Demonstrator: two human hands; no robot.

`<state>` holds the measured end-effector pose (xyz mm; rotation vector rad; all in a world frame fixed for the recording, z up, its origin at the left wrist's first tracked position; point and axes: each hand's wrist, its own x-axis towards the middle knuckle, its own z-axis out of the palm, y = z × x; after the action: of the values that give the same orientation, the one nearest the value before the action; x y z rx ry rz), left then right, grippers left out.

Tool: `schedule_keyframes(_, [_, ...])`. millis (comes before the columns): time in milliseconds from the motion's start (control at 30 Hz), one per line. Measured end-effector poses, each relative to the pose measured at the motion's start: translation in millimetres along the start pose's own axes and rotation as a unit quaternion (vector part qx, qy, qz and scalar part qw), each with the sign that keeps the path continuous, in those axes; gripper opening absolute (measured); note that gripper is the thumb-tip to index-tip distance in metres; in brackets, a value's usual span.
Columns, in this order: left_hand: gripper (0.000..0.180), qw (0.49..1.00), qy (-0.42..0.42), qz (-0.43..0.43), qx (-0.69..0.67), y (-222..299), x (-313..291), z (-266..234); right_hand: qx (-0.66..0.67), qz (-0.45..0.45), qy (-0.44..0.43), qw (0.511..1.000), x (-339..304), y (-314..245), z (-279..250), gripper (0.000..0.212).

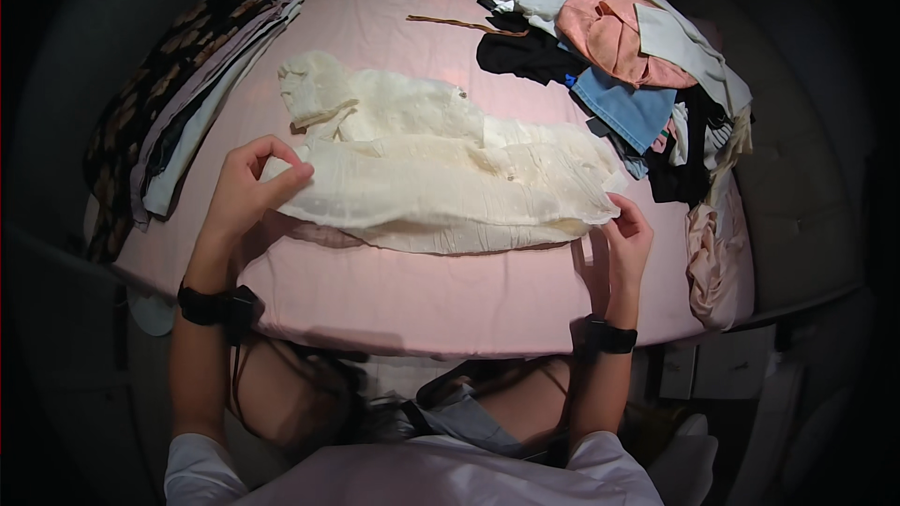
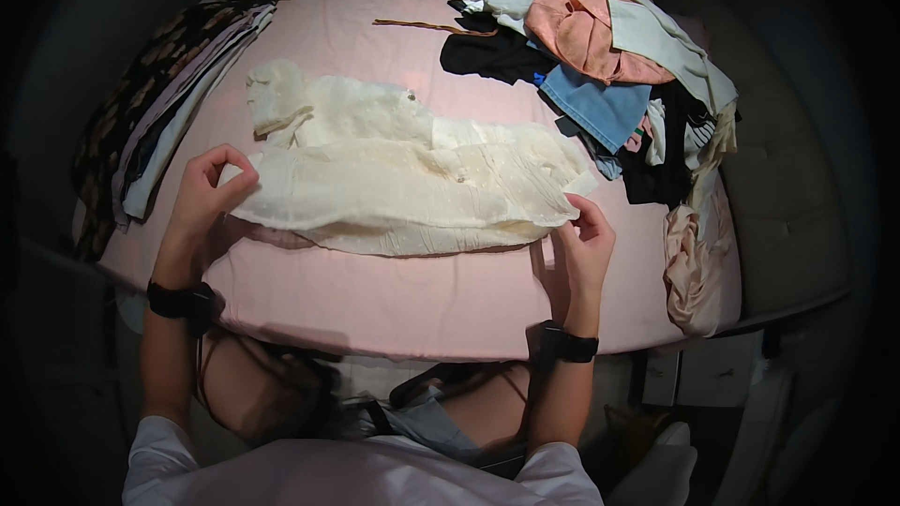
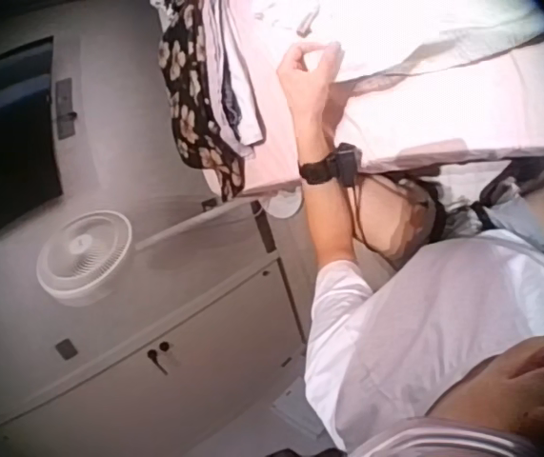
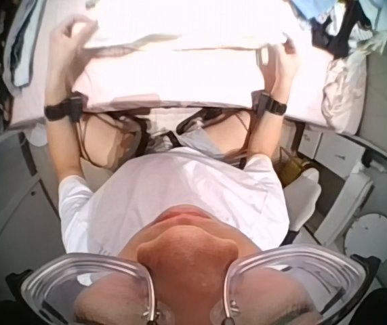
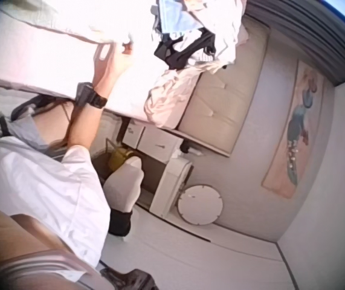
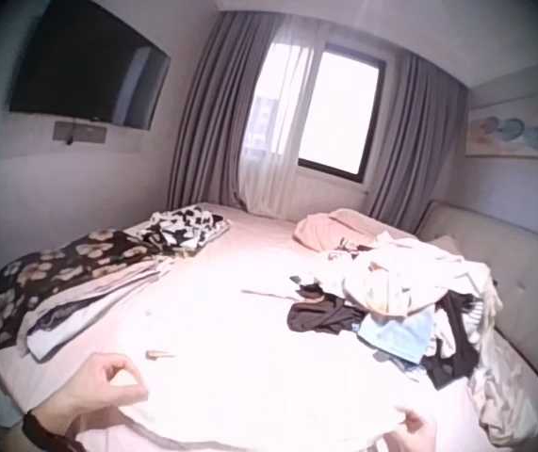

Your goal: The person folds a black floral garment and a white button-down shirt on a bed, smoothing the fabric and aligning the sleeves before stacking them.

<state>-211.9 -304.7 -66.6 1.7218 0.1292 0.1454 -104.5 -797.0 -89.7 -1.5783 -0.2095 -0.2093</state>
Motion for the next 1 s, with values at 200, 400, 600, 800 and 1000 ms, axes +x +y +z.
schedule_keyframes(200, [0.05, 0.971, -0.006, 0.148, 0.187, 9, -9, 6, -0.179, -0.056, 0.062, 0.98, 6, 22, -13, 0.015])
schedule_keyframes(400, [0.034, 0.939, 0.008, 0.163, 0.303, -2, -6, 19, -0.193, -0.131, 0.093, 0.968, 9, 31, -11, 0.008])
schedule_keyframes(600, [0.019, 0.894, 0.025, 0.28, 0.35, -7, -2, 21, -0.039, -0.006, 0.122, 0.992, 3, 21, 11, 0.022])
schedule_keyframes(800, [0.019, 0.98, 0.125, 0.066, -0.142, -7, -4, 22, -0.049, 0.003, 0.134, 0.99, -4, 4, 19, 0.017])
schedule_keyframes(1000, [0.021, 0.964, 0.187, 0.063, -0.177, -4, 1, 20, -0.144, -0.132, 0.101, 0.975, 10, 32, 1, 0.005])
